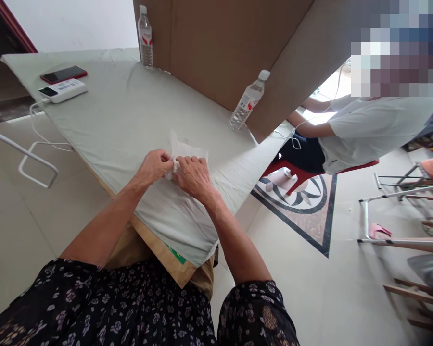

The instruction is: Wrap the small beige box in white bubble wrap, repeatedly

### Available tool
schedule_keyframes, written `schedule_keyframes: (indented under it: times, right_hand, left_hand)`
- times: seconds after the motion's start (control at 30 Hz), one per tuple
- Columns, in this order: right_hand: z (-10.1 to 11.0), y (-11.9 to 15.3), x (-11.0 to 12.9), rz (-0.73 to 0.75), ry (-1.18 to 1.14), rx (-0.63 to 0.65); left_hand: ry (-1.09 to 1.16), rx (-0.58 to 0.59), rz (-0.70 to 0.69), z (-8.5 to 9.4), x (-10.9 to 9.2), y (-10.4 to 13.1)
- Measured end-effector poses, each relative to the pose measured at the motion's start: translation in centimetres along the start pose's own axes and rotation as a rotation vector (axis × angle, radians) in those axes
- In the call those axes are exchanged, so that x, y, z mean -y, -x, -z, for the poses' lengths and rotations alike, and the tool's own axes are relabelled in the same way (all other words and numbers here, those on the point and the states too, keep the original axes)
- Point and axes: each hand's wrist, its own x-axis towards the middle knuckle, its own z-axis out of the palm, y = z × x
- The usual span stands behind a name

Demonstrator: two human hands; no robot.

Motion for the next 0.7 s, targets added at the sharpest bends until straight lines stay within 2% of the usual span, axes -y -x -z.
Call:
schedule_keyframes:
  times: [0.1, 0.27, 0.33, 0.43, 0.53, 0.63, 0.7]
  right_hand:
    - [-0.1, 0.1, 0.0, -0.031, -0.044, 0.002]
    - [-0.3, 0.5, -0.5, -0.063, -0.170, -0.028]
    - [-0.4, 0.7, -0.8, -0.070, -0.236, -0.036]
    - [-0.4, 1.3, -1.5, -0.071, -0.362, -0.051]
    - [-0.5, 2.9, -2.7, -0.128, -0.449, -0.194]
    - [-0.9, 5.0, -4.3, -0.378, -0.480, -0.356]
    - [-1.2, 6.3, -5.4, -0.552, -0.558, -0.309]
  left_hand:
    - [-0.100, 0.033, -0.071, -0.2, -0.3, -0.1]
    - [-0.028, 0.340, -0.116, 1.2, 0.0, -0.5]
    - [-0.066, 0.387, -0.173, 1.4, 0.0, -0.4]
    - [-0.283, 0.310, -0.322, 0.8, 0.1, 0.1]
    - [-0.423, 0.170, -0.425, -0.3, 0.5, 0.8]
    - [-0.439, 0.125, -0.451, -1.0, 1.3, 1.1]
    - [-0.450, 0.130, -0.466, -1.3, 1.7, 1.1]
